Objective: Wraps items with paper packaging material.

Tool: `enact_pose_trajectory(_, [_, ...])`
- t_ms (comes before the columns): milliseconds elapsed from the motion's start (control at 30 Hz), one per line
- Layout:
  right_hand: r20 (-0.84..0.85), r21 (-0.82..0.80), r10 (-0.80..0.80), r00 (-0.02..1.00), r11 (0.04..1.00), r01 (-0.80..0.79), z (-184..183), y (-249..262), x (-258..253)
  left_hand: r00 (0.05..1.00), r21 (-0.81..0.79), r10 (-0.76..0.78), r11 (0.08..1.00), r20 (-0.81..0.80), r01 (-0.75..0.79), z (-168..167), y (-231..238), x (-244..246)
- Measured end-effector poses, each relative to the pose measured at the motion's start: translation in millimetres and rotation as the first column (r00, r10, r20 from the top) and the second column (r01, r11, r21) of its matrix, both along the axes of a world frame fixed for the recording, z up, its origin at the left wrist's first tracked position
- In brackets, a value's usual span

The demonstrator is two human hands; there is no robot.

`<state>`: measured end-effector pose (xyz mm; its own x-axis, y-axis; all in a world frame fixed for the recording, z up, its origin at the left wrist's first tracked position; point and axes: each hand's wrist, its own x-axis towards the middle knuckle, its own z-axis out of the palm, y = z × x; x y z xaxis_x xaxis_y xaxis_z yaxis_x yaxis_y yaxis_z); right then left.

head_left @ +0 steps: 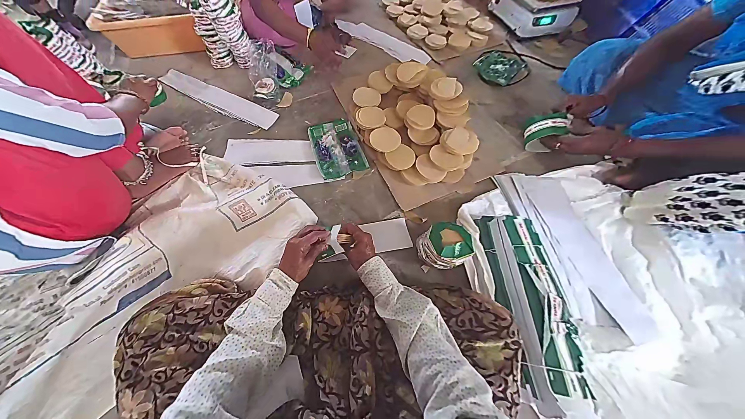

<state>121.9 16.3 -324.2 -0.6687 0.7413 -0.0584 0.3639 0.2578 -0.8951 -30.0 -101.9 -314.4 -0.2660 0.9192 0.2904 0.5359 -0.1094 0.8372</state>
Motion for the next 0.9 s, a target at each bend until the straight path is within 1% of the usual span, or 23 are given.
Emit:
enact_pose_trajectory(133, [0.010, -0.065, 0.002, 1.000, 0.998, -0.001, 3.3, 2.4, 1.9, 0.995, -0.070, -0.013, 0.998, -0.099, 0.006, 5.2, 7.6, 1.3])
enact_pose_trajectory(300, [-0.007, -0.103, -0.016, 1.000, 0.995, 0.015, 2.4, 4.9, 4.6, 0.987, -0.123, -0.045, 0.992, -0.157, 0.025, 11.2, 15.1, 3.7])
enact_pose_trajectory(400, [-0.015, -0.095, -0.031, 0.999, 0.995, 0.029, -0.9, 5.8, 4.2, 0.952, -0.099, 0.020, 0.994, -0.307, -0.053, 6.4, 16.3, 13.7])
enact_pose_trajectory(467, [0.015, -0.079, -0.036, 0.999, 0.996, 0.037, 0.3, 4.4, 3.6, 0.925, -0.109, 0.038, 0.990, -0.379, -0.085, 3.8, 17.9, 21.7])
enact_pose_trajectory(500, [0.045, -0.070, -0.047, 0.998, 0.996, 0.050, 3.3, 3.1, 4.2, 0.921, -0.117, 0.050, 0.988, -0.386, -0.102, 4.5, 19.4, 25.8])
enact_pose_trajectory(567, [0.099, -0.033, -0.112, 0.989, 0.993, 0.116, 10.5, -1.8, 9.3, 0.941, -0.164, 0.076, 0.977, -0.331, -0.137, 10.0, 24.7, 31.3])
enact_pose_trajectory(600, [0.085, -0.012, -0.178, 0.980, 0.984, 0.180, 12.4, -7.5, 13.9, 0.951, -0.166, 0.113, 0.972, -0.287, -0.165, 11.9, 26.8, 32.3])
enact_pose_trajectory(633, [0.051, -0.025, -0.273, 0.961, 0.961, 0.275, 16.2, -15.0, 19.4, 0.957, -0.141, 0.172, 0.968, -0.233, -0.208, 14.8, 29.9, 33.0])
enact_pose_trajectory(667, [0.011, -0.089, -0.384, 0.923, 0.919, 0.383, 21.4, -25.2, 25.2, 0.954, -0.079, 0.245, 0.962, -0.173, -0.261, 17.2, 33.4, 33.9])
enact_pose_trajectory(700, [-0.016, -0.204, -0.488, 0.873, 0.856, 0.475, 26.8, -39.9, 29.9, 0.943, 0.000, 0.316, 0.948, -0.106, -0.318, 19.6, 36.4, 35.8])
enact_pose_trajectory(733, [-0.018, -0.383, -0.573, 0.820, 0.761, 0.523, 33.7, -55.6, 31.2, 0.927, 0.076, 0.374, 0.926, -0.026, -0.371, 23.3, 40.9, 38.6])
enact_pose_trajectory(767, [-0.009, -0.603, -0.623, 0.782, 0.627, 0.493, 39.8, -69.2, 28.8, 0.912, 0.136, 0.406, 0.902, 0.062, -0.411, 29.0, 45.1, 41.4])
enact_pose_trajectory(800, [0.004, -0.814, -0.613, 0.790, 0.457, 0.359, 45.2, -78.6, 26.7, 0.898, 0.175, 0.409, 0.884, 0.162, -0.434, 36.2, 47.2, 45.2])
enact_pose_trajectory(833, [-0.040, -0.943, -0.607, 0.794, 0.285, 0.170, 47.9, -83.2, 25.0, 0.884, 0.206, 0.376, 0.876, 0.279, -0.437, 43.6, 48.8, 49.1])
enact_pose_trajectory(867, [-0.110, -0.986, -0.639, 0.761, 0.169, -0.001, 46.9, -83.7, 20.8, 0.860, 0.235, 0.321, 0.870, 0.397, -0.434, 50.6, 49.1, 52.3])
enact_pose_trajectory(900, [-0.180, -0.984, -0.690, 0.701, 0.118, -0.136, 45.4, -81.1, 16.1, 0.835, 0.267, 0.258, 0.866, 0.486, -0.423, 56.8, 45.3, 54.1])
